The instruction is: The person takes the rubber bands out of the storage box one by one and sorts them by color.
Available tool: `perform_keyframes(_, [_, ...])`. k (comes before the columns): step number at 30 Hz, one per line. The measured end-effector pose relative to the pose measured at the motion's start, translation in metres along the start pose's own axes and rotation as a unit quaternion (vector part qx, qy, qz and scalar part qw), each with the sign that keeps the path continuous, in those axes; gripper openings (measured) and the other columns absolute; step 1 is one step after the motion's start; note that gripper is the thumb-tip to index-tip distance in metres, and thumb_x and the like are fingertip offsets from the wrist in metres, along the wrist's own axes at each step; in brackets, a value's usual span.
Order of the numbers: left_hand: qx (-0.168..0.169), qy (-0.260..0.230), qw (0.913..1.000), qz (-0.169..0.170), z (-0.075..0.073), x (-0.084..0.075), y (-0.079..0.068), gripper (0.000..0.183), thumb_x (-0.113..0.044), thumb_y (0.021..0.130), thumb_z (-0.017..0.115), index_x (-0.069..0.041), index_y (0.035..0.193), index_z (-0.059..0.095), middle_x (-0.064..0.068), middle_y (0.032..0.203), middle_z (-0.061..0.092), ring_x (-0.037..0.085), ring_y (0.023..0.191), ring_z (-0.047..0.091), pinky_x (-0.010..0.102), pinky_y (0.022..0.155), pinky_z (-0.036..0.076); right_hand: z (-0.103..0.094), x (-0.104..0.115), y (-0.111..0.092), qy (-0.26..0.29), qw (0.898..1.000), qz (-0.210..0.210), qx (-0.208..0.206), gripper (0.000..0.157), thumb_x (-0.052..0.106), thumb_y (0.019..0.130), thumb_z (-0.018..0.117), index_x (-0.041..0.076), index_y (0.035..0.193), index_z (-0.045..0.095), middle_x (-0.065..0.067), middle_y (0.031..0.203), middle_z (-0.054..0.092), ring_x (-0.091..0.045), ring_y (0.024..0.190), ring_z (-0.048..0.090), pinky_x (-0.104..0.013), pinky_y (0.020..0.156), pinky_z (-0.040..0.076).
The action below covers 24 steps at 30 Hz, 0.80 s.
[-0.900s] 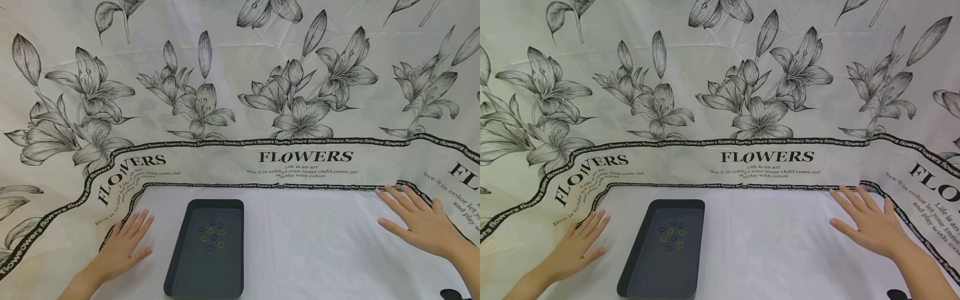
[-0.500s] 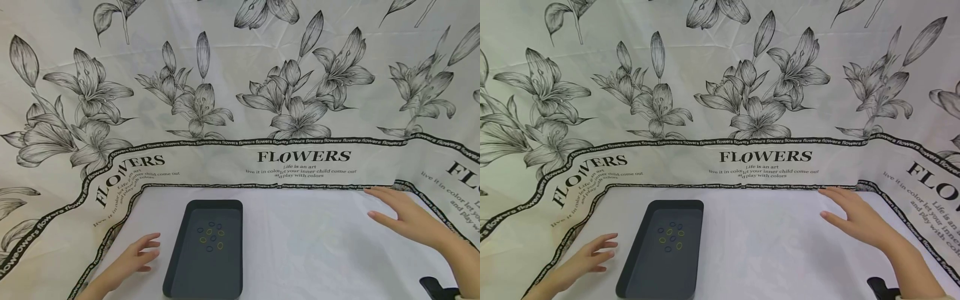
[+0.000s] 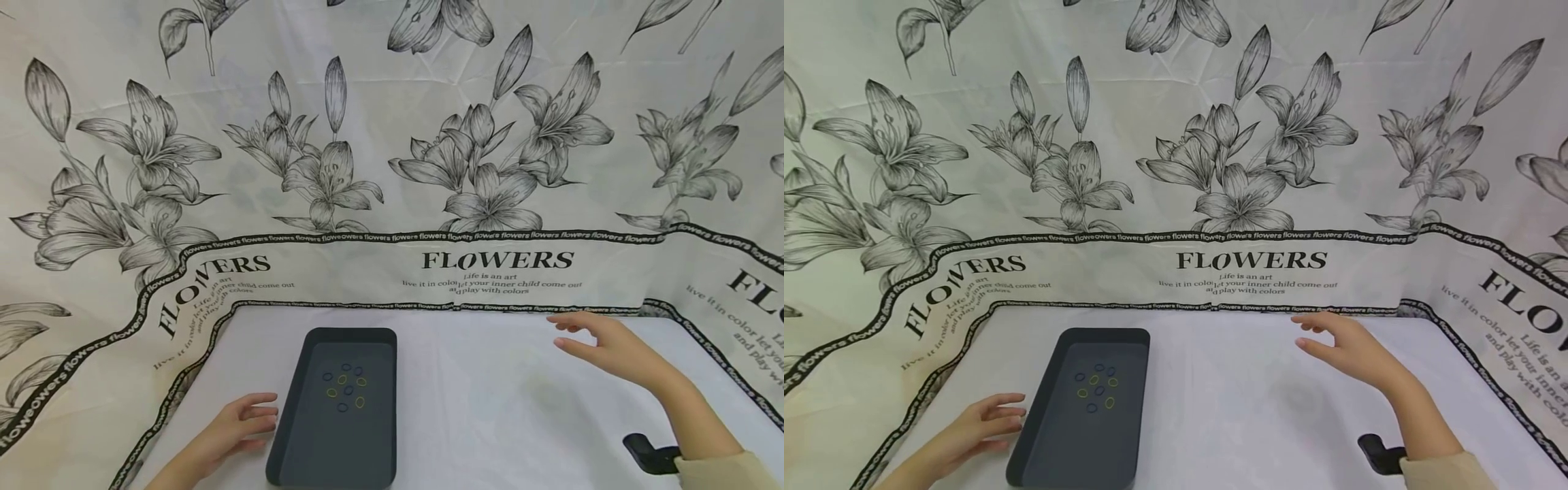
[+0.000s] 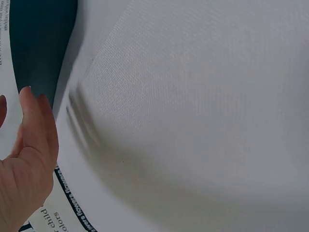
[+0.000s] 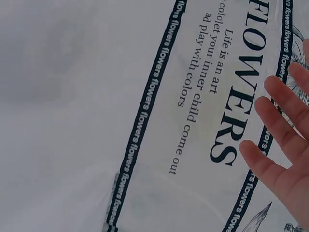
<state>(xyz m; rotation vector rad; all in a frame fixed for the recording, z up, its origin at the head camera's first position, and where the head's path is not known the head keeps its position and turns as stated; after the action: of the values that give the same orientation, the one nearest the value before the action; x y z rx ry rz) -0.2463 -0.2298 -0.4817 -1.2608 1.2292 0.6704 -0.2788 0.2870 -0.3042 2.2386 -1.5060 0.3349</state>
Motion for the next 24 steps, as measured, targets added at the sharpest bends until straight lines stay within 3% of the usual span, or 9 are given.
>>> perform_keyframes(5, [-0.02,0.017,0.9996,-0.007,0.004,0.0,0.004,0.062,-0.019,0.087,0.065,0.01,0.133,0.037,0.02,0.118,0.057,0.021,0.098,0.061,0.037,0.075,0.052,0.011,0.011,0.015,0.032,0.999,-0.016,-0.005,0.032,0.024,0.089,0.064,0.01,0.117,0.063,0.0,0.102,0.065,-0.005,0.086,0.055,-0.032,0.074,0.048])
perform_keyframes(8, [-0.029,0.03,0.9991,-0.004,0.006,-0.002,0.006,0.057,-0.017,0.087,0.064,0.011,0.131,0.04,0.018,0.114,0.059,0.02,0.096,0.061,0.036,0.073,0.053,0.017,0.015,0.023,0.057,0.998,-0.021,-0.003,0.03,0.022,0.088,0.064,0.009,0.115,0.063,-0.002,0.102,0.065,-0.004,0.085,0.056,-0.026,0.073,0.05])
perform_keyframes(15, [-0.044,0.042,0.9982,-0.003,0.009,-0.006,0.009,0.053,-0.013,0.088,0.062,0.012,0.13,0.041,0.018,0.112,0.059,0.02,0.094,0.061,0.036,0.072,0.053,0.034,0.016,0.037,0.104,0.995,0.009,0.005,0.029,0.023,0.088,0.065,0.007,0.113,0.065,-0.005,0.102,0.066,-0.012,0.085,0.057,-0.029,0.072,0.049])
perform_keyframes(24, [-0.053,0.033,0.998,0.003,0.01,-0.012,0.014,0.052,-0.006,0.087,0.061,0.011,0.132,0.041,0.024,0.116,0.057,0.022,0.092,0.061,0.037,0.071,0.053,0.069,0.033,0.057,0.163,0.986,0.023,0.03,0.027,0.014,0.085,0.067,0.001,0.109,0.065,-0.003,0.086,0.064,-0.02,0.085,0.057,-0.033,0.067,0.048])
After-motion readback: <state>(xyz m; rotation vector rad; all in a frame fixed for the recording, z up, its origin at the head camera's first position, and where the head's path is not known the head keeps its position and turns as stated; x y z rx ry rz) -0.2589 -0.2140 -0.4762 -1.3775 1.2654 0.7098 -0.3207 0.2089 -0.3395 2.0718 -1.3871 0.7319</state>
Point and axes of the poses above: each hand's wrist, its own y-axis towards the middle knuckle, its own z-axis out of the palm, x = y × z, the point moved 10 cm from there along y, towards the middle knuckle
